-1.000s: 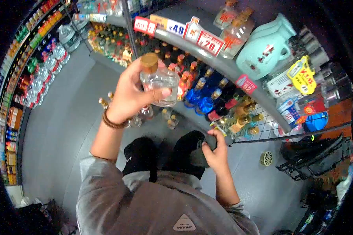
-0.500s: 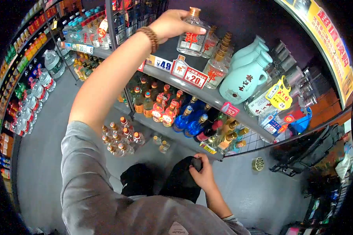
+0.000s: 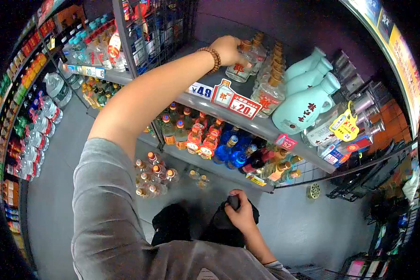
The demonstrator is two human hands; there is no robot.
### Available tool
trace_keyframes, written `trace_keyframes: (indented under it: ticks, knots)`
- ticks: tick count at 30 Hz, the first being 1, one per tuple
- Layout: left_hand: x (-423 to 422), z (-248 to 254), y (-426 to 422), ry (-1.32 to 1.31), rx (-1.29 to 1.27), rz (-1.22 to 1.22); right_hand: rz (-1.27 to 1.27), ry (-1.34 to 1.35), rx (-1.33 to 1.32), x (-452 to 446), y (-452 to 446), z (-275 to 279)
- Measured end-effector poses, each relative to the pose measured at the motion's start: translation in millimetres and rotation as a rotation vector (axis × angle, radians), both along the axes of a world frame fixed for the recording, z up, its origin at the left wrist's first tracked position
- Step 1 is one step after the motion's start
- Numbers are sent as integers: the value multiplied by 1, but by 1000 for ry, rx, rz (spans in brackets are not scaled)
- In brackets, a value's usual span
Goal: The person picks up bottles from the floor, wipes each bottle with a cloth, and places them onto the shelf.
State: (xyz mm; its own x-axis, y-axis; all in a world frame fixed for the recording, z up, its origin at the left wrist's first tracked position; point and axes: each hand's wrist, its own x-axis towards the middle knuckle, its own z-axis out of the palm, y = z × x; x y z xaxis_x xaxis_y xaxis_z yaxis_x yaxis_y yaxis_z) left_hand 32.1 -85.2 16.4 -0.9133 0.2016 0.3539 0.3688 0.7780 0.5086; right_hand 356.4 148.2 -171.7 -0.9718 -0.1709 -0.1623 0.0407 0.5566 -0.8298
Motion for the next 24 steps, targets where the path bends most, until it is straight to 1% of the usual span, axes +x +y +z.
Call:
trace_keyframes:
  ticks: [2, 4, 8, 11, 13, 14, 17, 19, 20, 22, 23, 24]
  knots:
    - [-6, -3, 3, -2, -19, 8, 2, 14, -2, -1, -2, -4]
    - [-6, -3, 5, -2, -65, 31, 36, 139, -31, -3, 0, -14]
    - [-4, -3, 11, -21, -32, 42, 45, 179, -65, -3, 7, -23]
    - [-7, -2, 17, -20, -90, 73, -1, 111, -29, -4, 9, -15]
    - [-8, -6, 20, 117, -20, 117, -30, 98, -41, -2, 12, -20]
    - [-9, -6, 20, 73, -6, 108, -27, 99, -42, -1, 12, -21]
    - [-10, -4, 22, 47, -26, 128, -16, 119, -62, 0, 13, -21]
    - [-19, -10, 23, 80, -54, 146, -32, -55, -83, 0, 13, -16]
    - [-23, -13, 23, 113, -85, 162, -26, -56, -83, 0, 14, -18]
    - [-17, -11, 25, 114, -80, 175, -11, 122, -67, 1, 15, -25]
    - [-15, -8, 26, 117, -74, 180, -4, 123, -69, 1, 17, -28]
    - [-16, -4, 26, 0, -108, 174, 1, 123, -73, 1, 20, -31]
